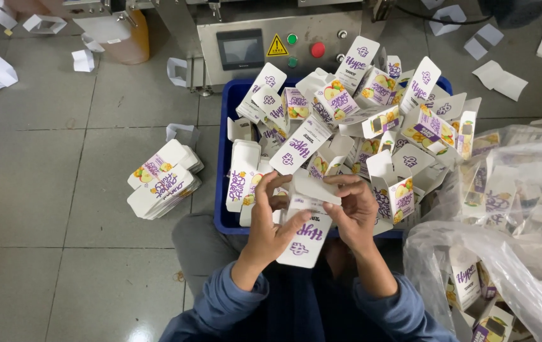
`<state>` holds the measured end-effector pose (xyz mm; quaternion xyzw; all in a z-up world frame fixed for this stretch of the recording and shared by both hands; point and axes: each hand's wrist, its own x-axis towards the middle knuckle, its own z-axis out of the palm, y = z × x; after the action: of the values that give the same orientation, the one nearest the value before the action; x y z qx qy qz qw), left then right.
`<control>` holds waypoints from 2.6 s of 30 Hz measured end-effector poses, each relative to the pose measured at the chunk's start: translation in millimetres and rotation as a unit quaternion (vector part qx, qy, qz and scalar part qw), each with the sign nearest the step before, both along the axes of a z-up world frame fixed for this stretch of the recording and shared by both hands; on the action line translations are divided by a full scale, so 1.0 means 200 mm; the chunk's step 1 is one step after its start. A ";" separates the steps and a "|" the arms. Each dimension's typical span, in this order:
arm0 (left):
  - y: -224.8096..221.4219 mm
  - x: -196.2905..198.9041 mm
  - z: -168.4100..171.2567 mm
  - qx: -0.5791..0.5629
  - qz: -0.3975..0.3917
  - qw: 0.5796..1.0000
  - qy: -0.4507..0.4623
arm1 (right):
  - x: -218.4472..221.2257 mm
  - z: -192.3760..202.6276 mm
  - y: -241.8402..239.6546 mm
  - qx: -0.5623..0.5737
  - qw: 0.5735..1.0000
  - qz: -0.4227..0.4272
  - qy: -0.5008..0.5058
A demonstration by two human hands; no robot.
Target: Folding flat cardboard juice boxes into their final shape and placing them into a storage bin.
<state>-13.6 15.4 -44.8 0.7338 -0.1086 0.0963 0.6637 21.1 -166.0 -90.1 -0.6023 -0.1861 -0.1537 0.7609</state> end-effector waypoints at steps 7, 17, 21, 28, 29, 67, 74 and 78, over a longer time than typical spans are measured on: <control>-0.06 -0.03 0.17 0.155 0.044 0.985 0.062 | -0.02 0.00 0.02 0.002 0.999 0.019 0.033; -0.05 -0.04 0.02 0.237 0.065 0.969 -0.034 | -0.04 0.04 0.01 -0.022 0.991 0.058 0.116; -0.05 -0.05 0.03 0.227 0.074 0.970 -0.039 | -0.05 0.07 0.01 -0.036 0.992 0.059 0.101; -0.05 -0.07 0.03 0.222 0.067 0.972 -0.038 | -0.05 0.13 0.02 -0.045 0.993 0.038 0.100; -0.05 -0.07 0.03 0.223 0.066 0.972 -0.036 | -0.05 0.13 0.03 -0.058 0.993 0.042 0.095; -0.02 -0.12 -0.06 0.188 0.032 0.978 0.085 | -0.21 -0.08 0.08 -0.263 0.963 0.006 0.048; -0.01 -0.13 -0.19 0.124 -0.020 0.979 0.163 | -0.16 -0.17 0.02 -0.220 0.965 0.001 0.143; 0.20 -0.01 -0.23 0.095 0.027 0.970 0.223 | 0.00 0.05 -0.18 -0.317 0.928 -0.094 0.171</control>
<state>-15.1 55.9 -90.4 0.7991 0.0535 -0.0631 0.5955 20.4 -201.7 -79.7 -0.8442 -0.0346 -0.0521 0.5324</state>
